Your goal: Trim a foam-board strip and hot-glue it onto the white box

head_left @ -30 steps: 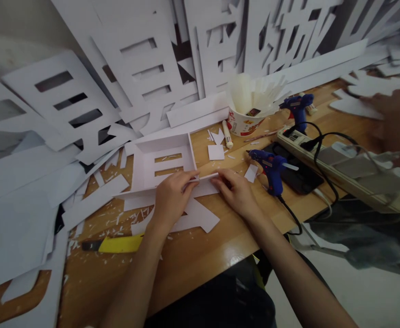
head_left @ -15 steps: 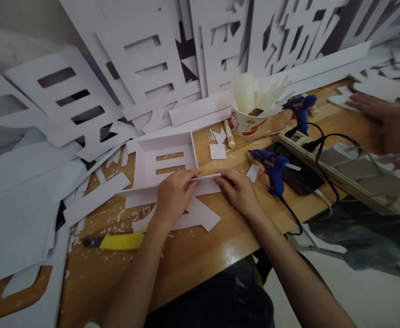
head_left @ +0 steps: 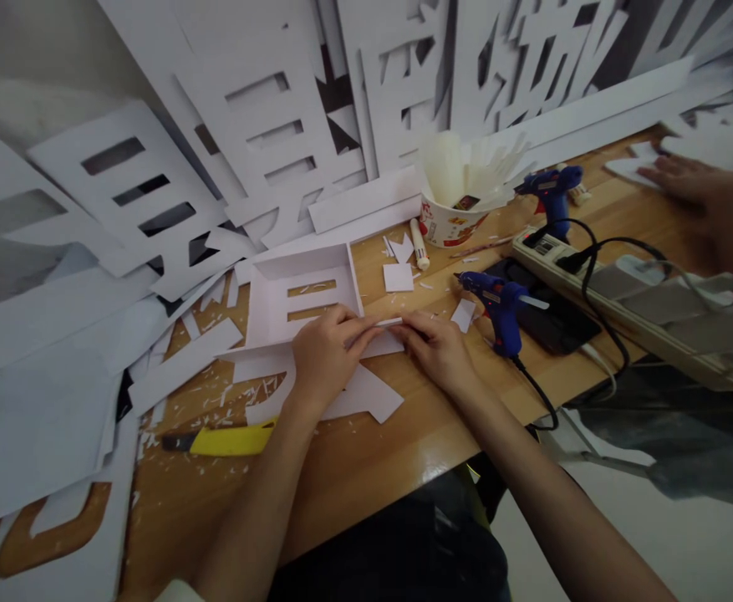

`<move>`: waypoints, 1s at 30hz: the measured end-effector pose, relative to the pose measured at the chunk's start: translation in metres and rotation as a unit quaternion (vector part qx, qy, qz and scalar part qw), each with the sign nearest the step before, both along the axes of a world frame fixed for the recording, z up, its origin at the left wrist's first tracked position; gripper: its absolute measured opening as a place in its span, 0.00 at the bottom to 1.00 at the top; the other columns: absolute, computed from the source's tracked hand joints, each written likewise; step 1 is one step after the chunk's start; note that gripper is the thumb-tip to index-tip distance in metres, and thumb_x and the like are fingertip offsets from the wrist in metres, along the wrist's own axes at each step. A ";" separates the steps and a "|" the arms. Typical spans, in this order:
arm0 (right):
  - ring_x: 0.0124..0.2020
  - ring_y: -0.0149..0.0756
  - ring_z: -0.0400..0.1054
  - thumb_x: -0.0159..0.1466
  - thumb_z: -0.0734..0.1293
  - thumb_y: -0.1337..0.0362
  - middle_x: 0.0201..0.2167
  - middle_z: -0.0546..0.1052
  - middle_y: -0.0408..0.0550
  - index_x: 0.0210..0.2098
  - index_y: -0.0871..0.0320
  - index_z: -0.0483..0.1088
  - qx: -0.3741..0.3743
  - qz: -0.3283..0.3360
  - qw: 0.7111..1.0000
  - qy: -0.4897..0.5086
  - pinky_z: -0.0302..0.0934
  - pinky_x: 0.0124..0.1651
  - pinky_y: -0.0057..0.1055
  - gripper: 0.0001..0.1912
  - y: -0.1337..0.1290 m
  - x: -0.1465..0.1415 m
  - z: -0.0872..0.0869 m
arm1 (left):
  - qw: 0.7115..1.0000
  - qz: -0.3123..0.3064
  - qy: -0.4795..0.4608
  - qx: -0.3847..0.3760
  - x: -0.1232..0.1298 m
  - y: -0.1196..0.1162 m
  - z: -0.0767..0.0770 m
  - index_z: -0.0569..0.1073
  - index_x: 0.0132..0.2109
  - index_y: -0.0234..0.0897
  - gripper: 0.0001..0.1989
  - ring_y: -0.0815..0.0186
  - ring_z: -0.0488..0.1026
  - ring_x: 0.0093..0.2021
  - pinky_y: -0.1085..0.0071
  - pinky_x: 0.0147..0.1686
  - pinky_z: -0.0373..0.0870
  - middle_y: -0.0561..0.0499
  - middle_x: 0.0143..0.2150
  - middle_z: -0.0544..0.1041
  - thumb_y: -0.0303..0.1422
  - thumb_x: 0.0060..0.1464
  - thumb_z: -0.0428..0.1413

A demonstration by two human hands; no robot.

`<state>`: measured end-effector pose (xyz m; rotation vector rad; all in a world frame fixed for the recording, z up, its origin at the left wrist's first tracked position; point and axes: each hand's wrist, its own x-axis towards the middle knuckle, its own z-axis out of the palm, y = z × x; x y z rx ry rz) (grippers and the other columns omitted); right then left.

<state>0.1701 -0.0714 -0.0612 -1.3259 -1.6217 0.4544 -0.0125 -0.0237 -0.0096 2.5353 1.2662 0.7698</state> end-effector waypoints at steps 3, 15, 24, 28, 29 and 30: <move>0.29 0.31 0.71 0.72 0.64 0.54 0.30 0.74 0.42 0.38 0.59 0.73 -0.002 -0.003 1.000 0.008 0.68 0.36 0.33 0.15 -0.002 -0.001 0.002 | 1.000 0.005 0.009 0.017 0.003 -0.001 -0.001 0.82 0.41 0.45 0.08 0.65 0.73 0.31 0.70 0.31 0.62 0.53 0.31 0.77 0.37 0.61 0.58; 0.19 0.28 0.63 0.74 0.59 0.50 0.20 0.68 0.36 0.39 0.59 0.72 0.032 -0.215 0.972 0.088 0.62 0.26 0.28 0.20 -0.014 -0.004 0.017 | 0.997 -0.002 0.060 0.056 0.004 -0.004 -0.003 0.81 0.39 0.39 0.13 0.65 0.70 0.31 0.70 0.30 0.60 0.50 0.32 0.76 0.37 0.65 0.53; 0.30 0.32 0.71 0.72 0.63 0.52 0.33 0.76 0.43 0.42 0.59 0.73 0.006 -0.154 0.985 0.075 0.69 0.37 0.34 0.16 -0.010 -0.007 0.011 | 0.995 -0.002 0.104 0.004 0.012 -0.007 0.014 0.80 0.36 0.41 0.10 0.63 0.63 0.27 0.69 0.24 0.48 0.51 0.30 0.71 0.35 0.63 0.55; 0.24 0.29 0.68 0.73 0.62 0.51 0.28 0.73 0.40 0.41 0.60 0.73 0.005 -0.167 0.979 0.115 0.67 0.32 0.31 0.18 -0.012 -0.005 0.012 | 0.999 0.000 0.037 -0.034 0.011 -0.005 0.011 0.80 0.36 0.41 0.09 0.62 0.68 0.33 0.69 0.31 0.61 0.50 0.35 0.73 0.33 0.62 0.56; 0.23 0.28 0.66 0.73 0.61 0.50 0.27 0.72 0.40 0.41 0.60 0.72 0.012 -0.175 0.976 0.131 0.66 0.30 0.30 0.19 -0.014 -0.004 0.013 | 0.999 0.005 0.007 -0.040 0.011 -0.005 0.011 0.80 0.36 0.40 0.08 0.61 0.69 0.38 0.67 0.36 0.65 0.48 0.38 0.73 0.32 0.61 0.57; 0.22 0.28 0.64 0.73 0.60 0.50 0.26 0.71 0.39 0.41 0.60 0.72 0.023 -0.186 0.971 0.149 0.64 0.29 0.29 0.19 -0.015 -0.004 0.015 | 0.998 0.011 -0.028 -0.047 0.010 -0.006 0.011 0.80 0.37 0.39 0.07 0.59 0.70 0.43 0.64 0.43 0.67 0.47 0.42 0.73 0.31 0.60 0.57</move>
